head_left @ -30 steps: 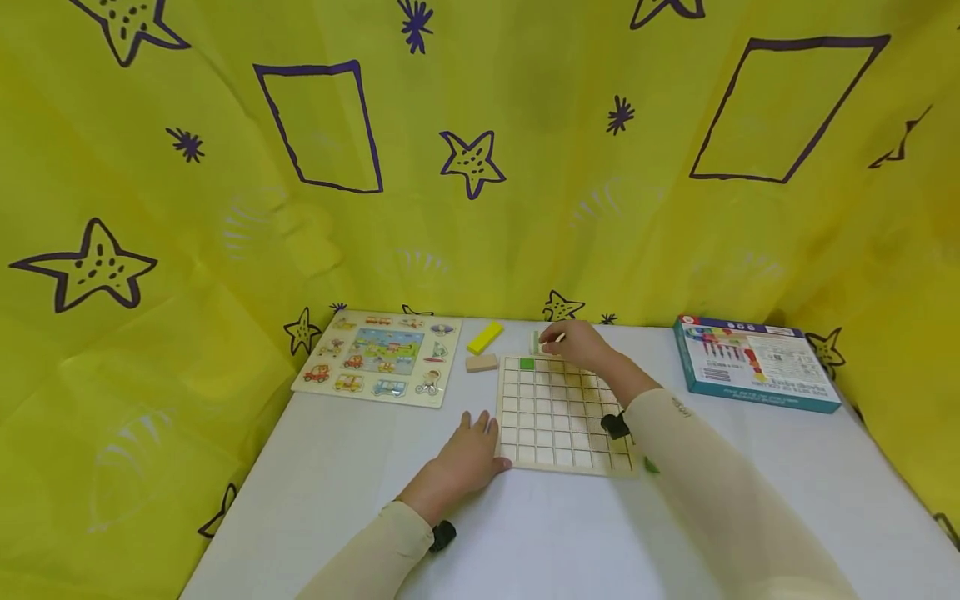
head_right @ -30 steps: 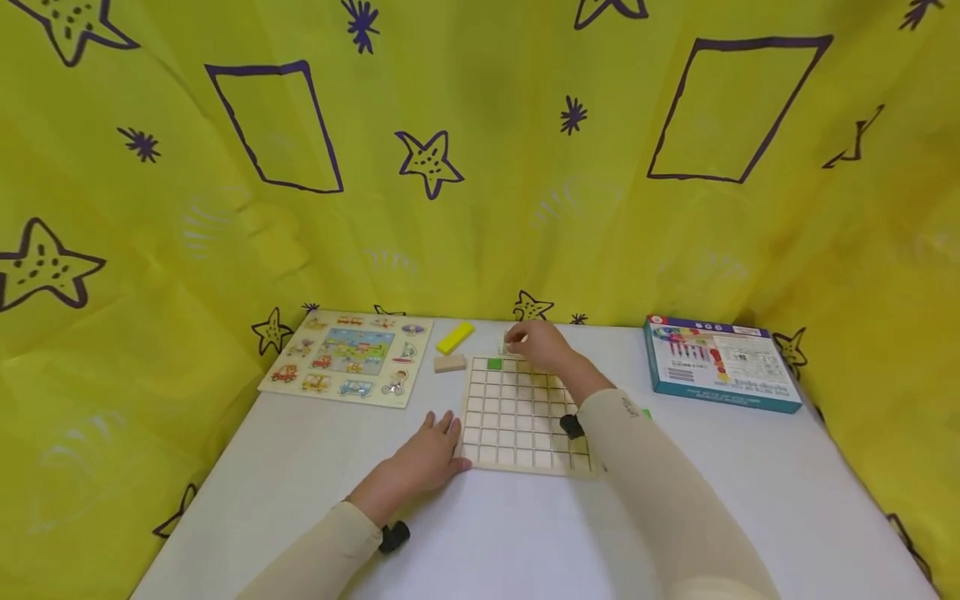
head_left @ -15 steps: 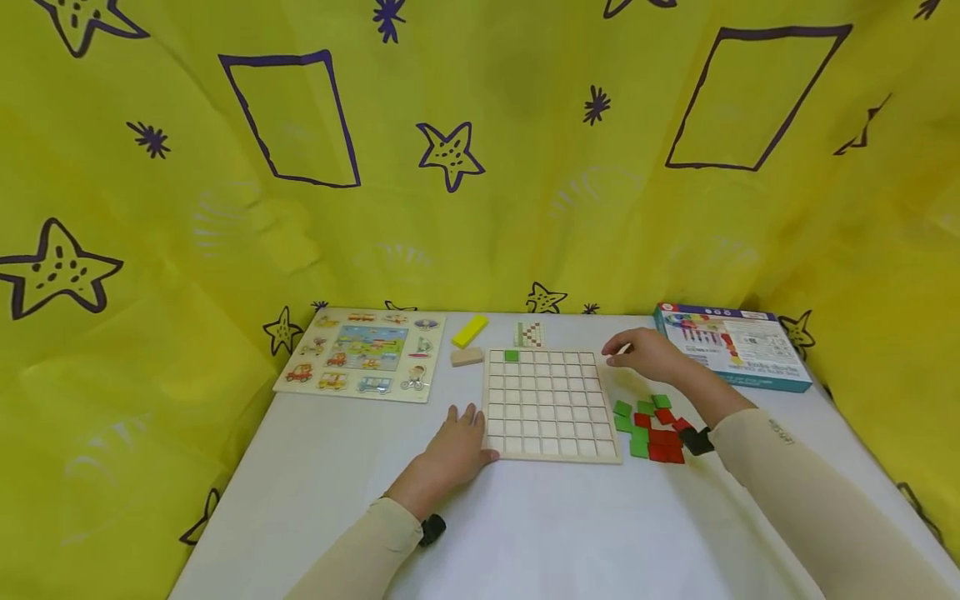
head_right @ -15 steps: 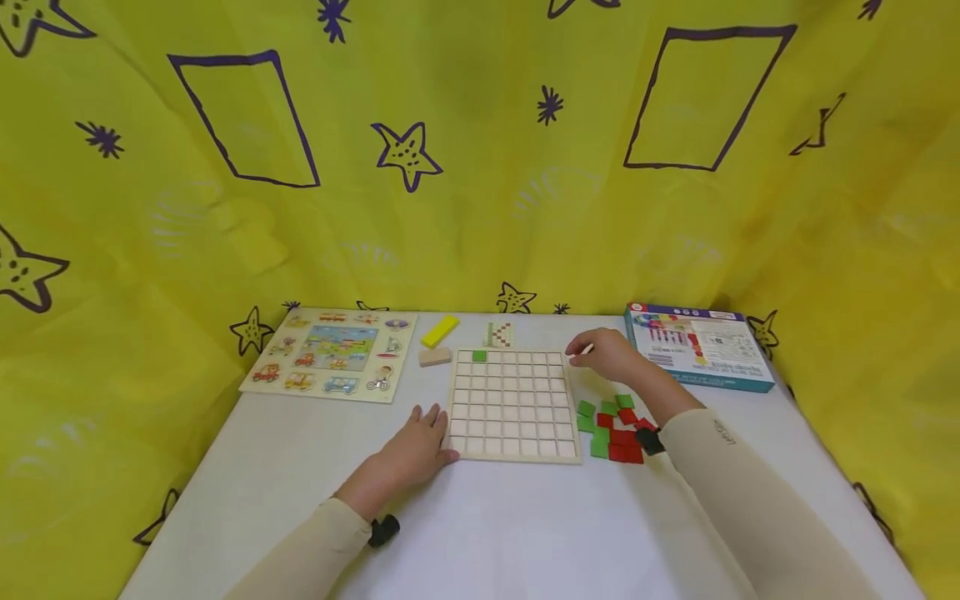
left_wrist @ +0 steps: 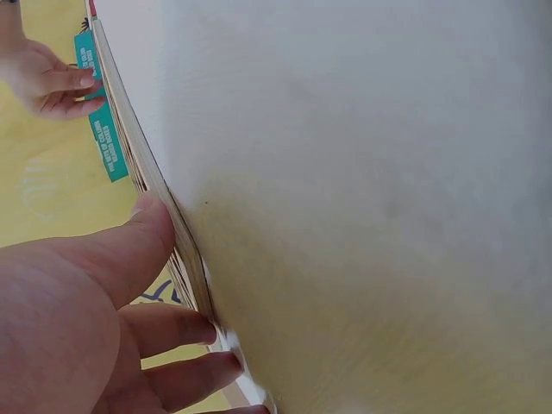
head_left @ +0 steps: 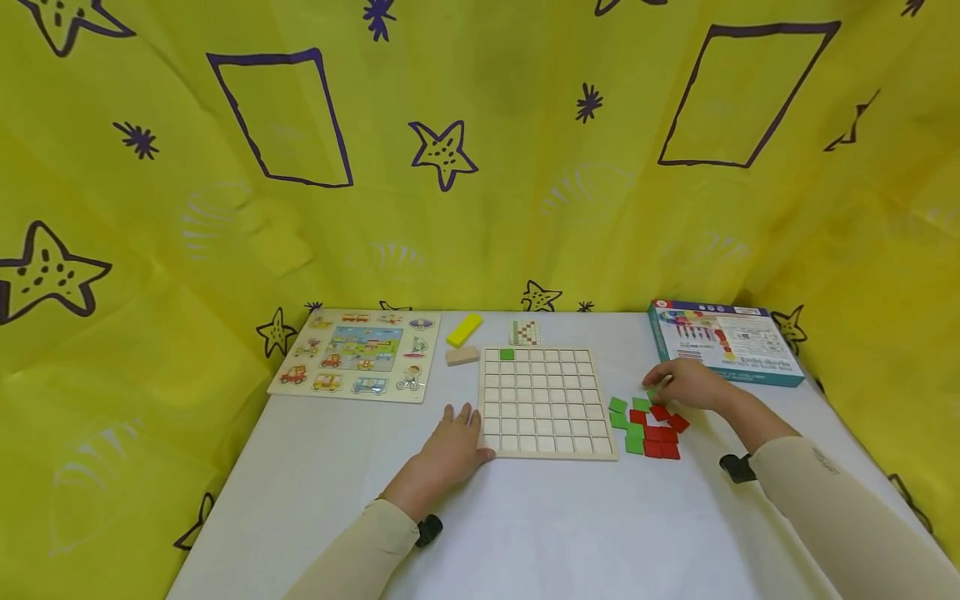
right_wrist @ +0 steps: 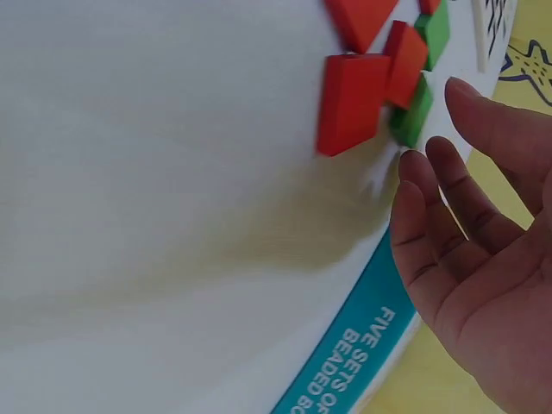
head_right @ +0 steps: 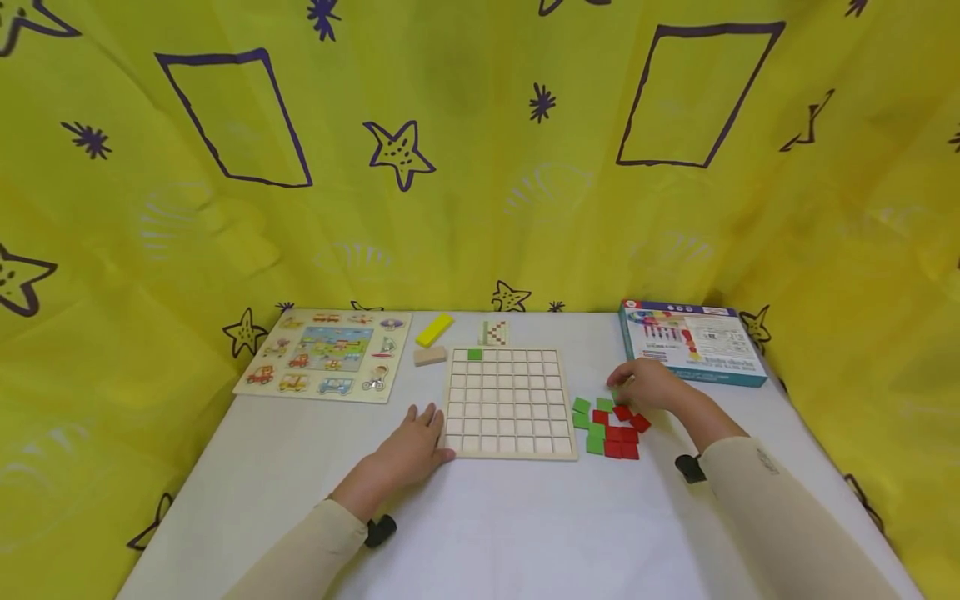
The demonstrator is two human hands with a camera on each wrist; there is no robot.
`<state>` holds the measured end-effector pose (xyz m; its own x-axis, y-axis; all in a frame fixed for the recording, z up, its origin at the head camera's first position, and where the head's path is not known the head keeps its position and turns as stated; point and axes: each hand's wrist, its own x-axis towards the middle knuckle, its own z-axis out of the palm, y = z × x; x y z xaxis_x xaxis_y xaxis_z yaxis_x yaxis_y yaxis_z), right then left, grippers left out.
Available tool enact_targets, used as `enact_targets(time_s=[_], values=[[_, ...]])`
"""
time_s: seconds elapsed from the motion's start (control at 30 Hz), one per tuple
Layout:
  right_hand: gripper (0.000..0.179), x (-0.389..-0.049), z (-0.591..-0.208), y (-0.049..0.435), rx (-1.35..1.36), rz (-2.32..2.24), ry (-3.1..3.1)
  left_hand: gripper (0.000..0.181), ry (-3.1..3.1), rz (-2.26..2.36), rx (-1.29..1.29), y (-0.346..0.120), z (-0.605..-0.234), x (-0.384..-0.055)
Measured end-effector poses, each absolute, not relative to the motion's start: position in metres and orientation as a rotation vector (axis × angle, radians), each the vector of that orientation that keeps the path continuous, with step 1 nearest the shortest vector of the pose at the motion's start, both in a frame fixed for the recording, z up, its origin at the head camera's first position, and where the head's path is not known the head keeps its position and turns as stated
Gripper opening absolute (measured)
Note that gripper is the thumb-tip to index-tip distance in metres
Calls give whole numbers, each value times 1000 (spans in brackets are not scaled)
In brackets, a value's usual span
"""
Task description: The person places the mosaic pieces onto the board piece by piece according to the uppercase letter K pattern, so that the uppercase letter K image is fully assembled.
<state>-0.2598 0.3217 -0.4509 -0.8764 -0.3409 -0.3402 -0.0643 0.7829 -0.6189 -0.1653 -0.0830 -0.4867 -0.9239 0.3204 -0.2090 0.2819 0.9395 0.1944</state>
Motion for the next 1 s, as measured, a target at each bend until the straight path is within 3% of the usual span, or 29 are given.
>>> enact_targets(time_s=[0.27,1.0], values=[[33,-259,-460,328,-268,-835,2535,75,2859,197,473,-83,-488,-165],[19,-265,-457,325,-366,-868,2565,73,2876,178,490,-85,-484,-164]])
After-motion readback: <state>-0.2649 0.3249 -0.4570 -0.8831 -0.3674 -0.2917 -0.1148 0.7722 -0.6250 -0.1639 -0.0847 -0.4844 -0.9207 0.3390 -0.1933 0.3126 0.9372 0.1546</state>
